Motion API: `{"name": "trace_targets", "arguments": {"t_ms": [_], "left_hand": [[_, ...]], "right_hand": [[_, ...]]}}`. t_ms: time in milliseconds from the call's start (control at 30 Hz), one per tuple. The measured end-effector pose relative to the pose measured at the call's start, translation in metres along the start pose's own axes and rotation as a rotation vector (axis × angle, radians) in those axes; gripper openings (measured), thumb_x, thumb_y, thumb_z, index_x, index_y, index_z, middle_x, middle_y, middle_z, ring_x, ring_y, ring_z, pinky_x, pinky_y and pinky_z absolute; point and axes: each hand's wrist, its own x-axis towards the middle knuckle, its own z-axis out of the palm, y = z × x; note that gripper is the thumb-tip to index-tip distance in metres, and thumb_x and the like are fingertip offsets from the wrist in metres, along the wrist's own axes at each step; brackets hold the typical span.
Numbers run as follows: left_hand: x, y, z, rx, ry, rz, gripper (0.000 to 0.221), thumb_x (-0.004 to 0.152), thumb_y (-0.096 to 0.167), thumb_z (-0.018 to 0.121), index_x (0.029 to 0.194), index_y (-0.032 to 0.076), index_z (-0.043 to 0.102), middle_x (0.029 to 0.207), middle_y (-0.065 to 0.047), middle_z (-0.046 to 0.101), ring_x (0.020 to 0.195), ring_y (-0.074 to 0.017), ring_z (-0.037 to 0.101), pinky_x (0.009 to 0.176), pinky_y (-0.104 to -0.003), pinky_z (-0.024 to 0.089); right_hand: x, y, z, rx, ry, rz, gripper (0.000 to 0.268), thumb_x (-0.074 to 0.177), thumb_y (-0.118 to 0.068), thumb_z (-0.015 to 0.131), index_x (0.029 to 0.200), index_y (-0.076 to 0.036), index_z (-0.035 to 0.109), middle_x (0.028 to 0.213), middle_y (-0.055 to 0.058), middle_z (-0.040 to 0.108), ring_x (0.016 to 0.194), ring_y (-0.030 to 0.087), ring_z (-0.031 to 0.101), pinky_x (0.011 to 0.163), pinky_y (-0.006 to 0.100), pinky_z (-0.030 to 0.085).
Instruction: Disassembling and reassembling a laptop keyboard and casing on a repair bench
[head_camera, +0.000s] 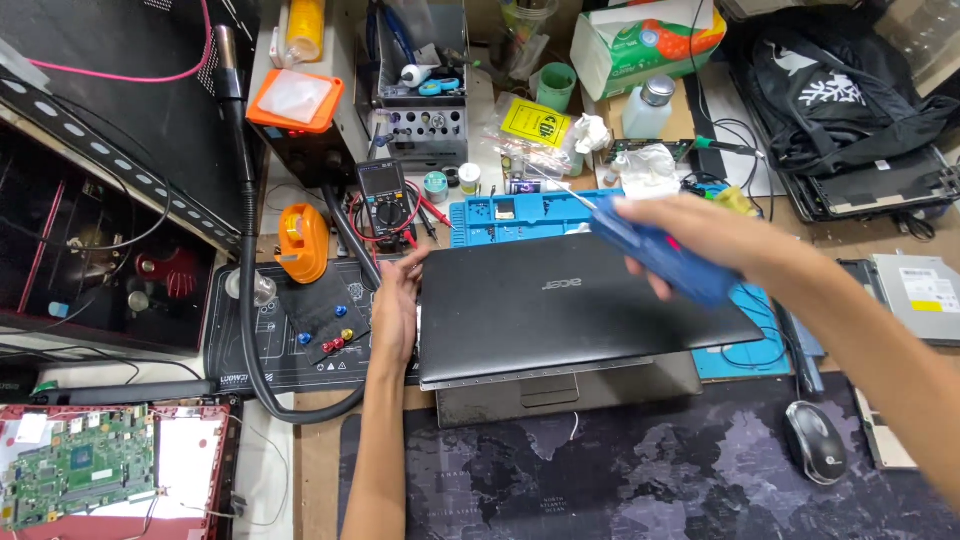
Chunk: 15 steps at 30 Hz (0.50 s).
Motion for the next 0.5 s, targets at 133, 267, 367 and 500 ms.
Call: {"name": "trace_targets", "arguments": {"t_ms": [133, 267, 367, 500], "left_hand": [[-0.004, 0.002, 0.005, -0.005, 0.026, 0.031, 0.066, 0.11, 0.052, 0.028, 0.138, 0.002, 0.06, 0.134, -0.014, 0.066, 0.123, -0.0183, 0.059, 0.114, -0.033, 0.039], [-0.007, 0.004, 0.012, 0.001, 0.061, 0.066, 0.063, 0.111, 0.045, 0.028, 0.135, -0.004, 0.062, 0.127, -0.018, 0.069, 0.12, -0.0206, 0.062, 0.112, -0.034, 0.043], [-0.005, 0.003, 0.014, 0.013, 0.068, 0.094, 0.06, 0.112, 0.041, 0.03, 0.132, -0.005, 0.063, 0.128, -0.02, 0.069, 0.12, -0.0215, 0.063, 0.111, -0.035, 0.044], [-0.008, 0.002, 0.017, 0.031, 0.068, 0.123, 0.058, 0.113, 0.037, 0.029, 0.129, -0.006, 0.065, 0.134, -0.021, 0.066, 0.123, -0.0225, 0.062, 0.111, -0.036, 0.044]], "right_hand": [[0.07, -0.008, -0.001, 0.037, 0.08, 0.13, 0.052, 0.094, -0.043, 0.061, 0.105, 0.008, 0.068, 0.08, 0.023, 0.069, 0.06, 0.028, 0.069, 0.052, 0.04, 0.055], [0.169, 0.015, -0.009, -0.306, 0.217, 0.068, 0.071, 0.081, -0.055, 0.076, 0.125, 0.0, 0.066, 0.095, 0.016, 0.075, 0.082, 0.029, 0.074, 0.068, 0.046, 0.057], [0.212, 0.009, 0.0, -0.562, 0.268, -0.016, 0.078, 0.083, -0.058, 0.079, 0.131, 0.001, 0.061, 0.109, 0.022, 0.071, 0.099, 0.037, 0.071, 0.08, 0.053, 0.056], [0.253, 0.008, 0.026, -0.739, 0.291, -0.128, 0.074, 0.086, -0.042, 0.078, 0.136, 0.008, 0.056, 0.122, 0.035, 0.064, 0.111, 0.05, 0.067, 0.084, 0.061, 0.057]]}}
